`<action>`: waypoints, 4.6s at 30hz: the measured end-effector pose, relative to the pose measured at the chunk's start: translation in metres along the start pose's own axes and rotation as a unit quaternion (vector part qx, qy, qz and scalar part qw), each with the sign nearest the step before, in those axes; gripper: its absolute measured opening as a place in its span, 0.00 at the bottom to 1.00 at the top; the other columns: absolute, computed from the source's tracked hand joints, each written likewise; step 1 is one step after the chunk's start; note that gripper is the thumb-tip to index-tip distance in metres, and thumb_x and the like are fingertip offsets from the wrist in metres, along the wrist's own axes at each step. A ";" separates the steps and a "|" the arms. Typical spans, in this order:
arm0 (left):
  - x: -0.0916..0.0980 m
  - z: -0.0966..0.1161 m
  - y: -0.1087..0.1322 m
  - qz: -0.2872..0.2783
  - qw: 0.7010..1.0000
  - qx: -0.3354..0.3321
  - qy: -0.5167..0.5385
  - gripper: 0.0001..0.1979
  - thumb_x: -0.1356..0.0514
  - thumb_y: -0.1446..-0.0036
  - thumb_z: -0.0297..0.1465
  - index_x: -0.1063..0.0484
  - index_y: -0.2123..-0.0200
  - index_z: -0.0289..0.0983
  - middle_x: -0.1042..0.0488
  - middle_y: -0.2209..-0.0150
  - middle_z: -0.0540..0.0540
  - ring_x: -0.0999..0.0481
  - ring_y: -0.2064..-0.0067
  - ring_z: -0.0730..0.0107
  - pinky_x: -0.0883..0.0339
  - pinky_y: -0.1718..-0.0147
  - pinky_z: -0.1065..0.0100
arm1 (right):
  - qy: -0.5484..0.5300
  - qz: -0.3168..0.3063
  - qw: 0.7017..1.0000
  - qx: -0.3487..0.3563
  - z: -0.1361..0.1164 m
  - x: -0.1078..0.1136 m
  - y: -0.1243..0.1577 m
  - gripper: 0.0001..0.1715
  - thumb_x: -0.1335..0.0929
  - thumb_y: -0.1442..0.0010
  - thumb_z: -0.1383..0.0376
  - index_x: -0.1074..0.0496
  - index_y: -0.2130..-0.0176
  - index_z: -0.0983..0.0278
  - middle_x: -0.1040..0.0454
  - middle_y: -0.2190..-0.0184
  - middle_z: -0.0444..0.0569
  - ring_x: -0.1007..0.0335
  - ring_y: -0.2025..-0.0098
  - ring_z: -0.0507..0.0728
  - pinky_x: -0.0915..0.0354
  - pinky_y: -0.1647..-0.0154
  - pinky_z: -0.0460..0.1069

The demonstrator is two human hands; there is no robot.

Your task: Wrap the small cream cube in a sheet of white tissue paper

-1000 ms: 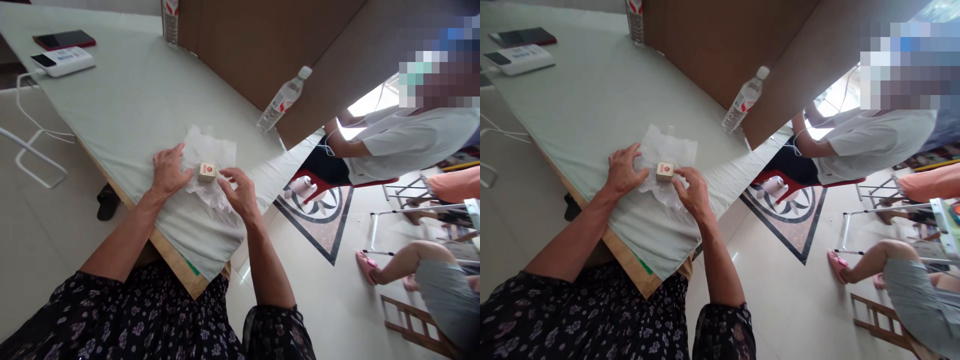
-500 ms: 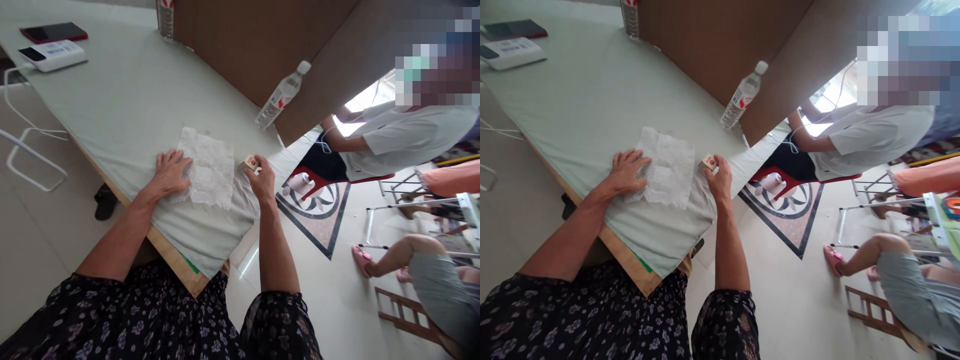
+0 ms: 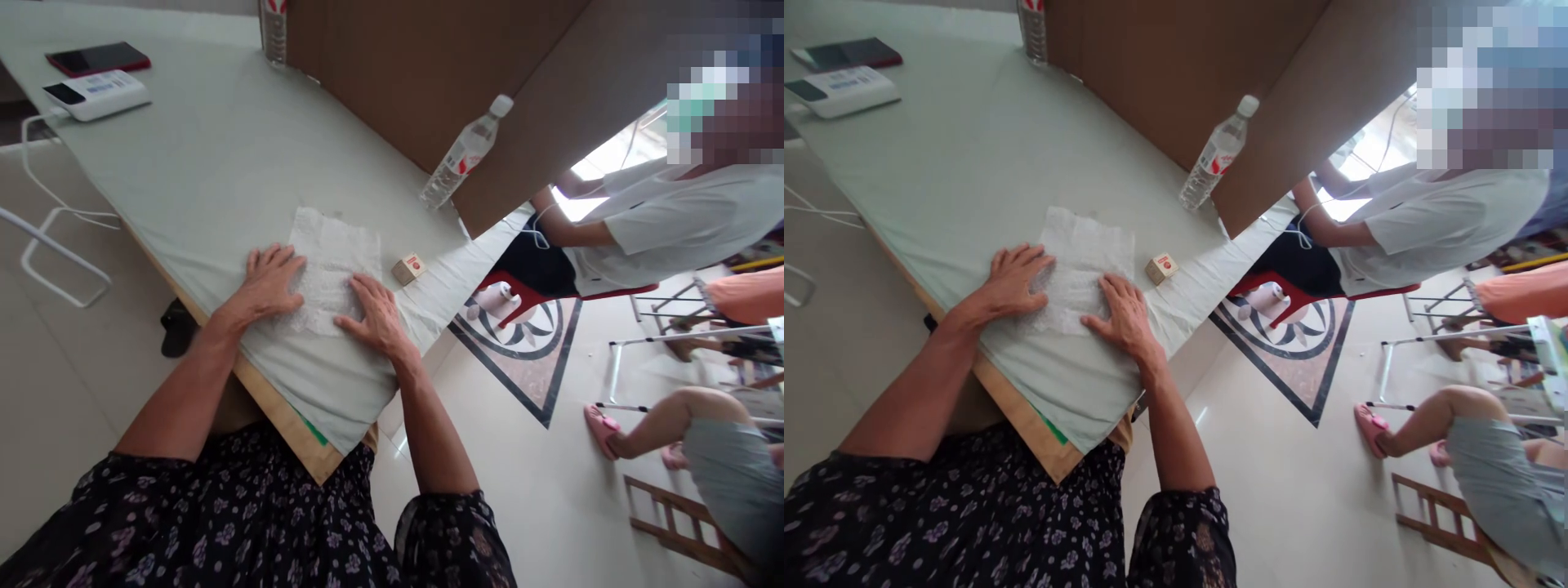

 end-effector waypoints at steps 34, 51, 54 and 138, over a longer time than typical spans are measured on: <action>-0.015 0.037 0.012 0.014 0.998 -0.063 0.006 0.41 0.38 0.42 0.42 0.40 0.28 0.34 0.36 0.27 0.34 0.43 0.24 0.41 0.54 0.26 0.45 | -0.162 0.334 0.917 -0.143 0.092 0.053 -0.008 0.31 0.27 0.45 0.57 0.27 0.42 0.59 0.20 0.44 0.55 0.23 0.46 0.64 0.27 0.44 0.62; -0.013 0.037 0.011 0.049 0.995 -0.075 0.035 0.41 0.37 0.46 0.41 0.39 0.30 0.34 0.33 0.30 0.33 0.40 0.26 0.40 0.52 0.27 0.43 | -0.119 0.128 0.984 0.046 0.007 -0.016 -0.032 0.37 0.29 0.39 0.68 0.32 0.32 0.61 0.25 0.35 0.56 0.28 0.34 0.65 0.35 0.31 0.63; -0.013 0.037 0.011 0.044 0.995 -0.076 0.042 0.41 0.37 0.46 0.41 0.39 0.30 0.35 0.32 0.30 0.33 0.40 0.26 0.39 0.53 0.27 0.42 | -0.115 0.134 0.983 0.043 0.009 -0.016 -0.034 0.37 0.29 0.40 0.68 0.31 0.33 0.60 0.23 0.36 0.56 0.27 0.35 0.65 0.35 0.31 0.63; 0.010 0.051 -0.016 0.065 0.917 0.024 0.394 0.10 0.34 0.50 0.38 0.24 0.68 0.38 0.22 0.69 0.49 0.25 0.67 0.68 0.30 0.65 0.67 | 0.009 0.305 0.952 -0.030 -0.011 0.044 -0.004 0.07 0.33 0.29 0.61 0.24 0.56 0.57 0.18 0.51 0.53 0.24 0.45 0.66 0.34 0.42 0.63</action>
Point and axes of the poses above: each hand's wrist, its own y-axis away from the middle knuckle, its own x-axis out of the back of the hand, z = x × y, the point moved 5 cm from there along -y, towards the middle knuckle
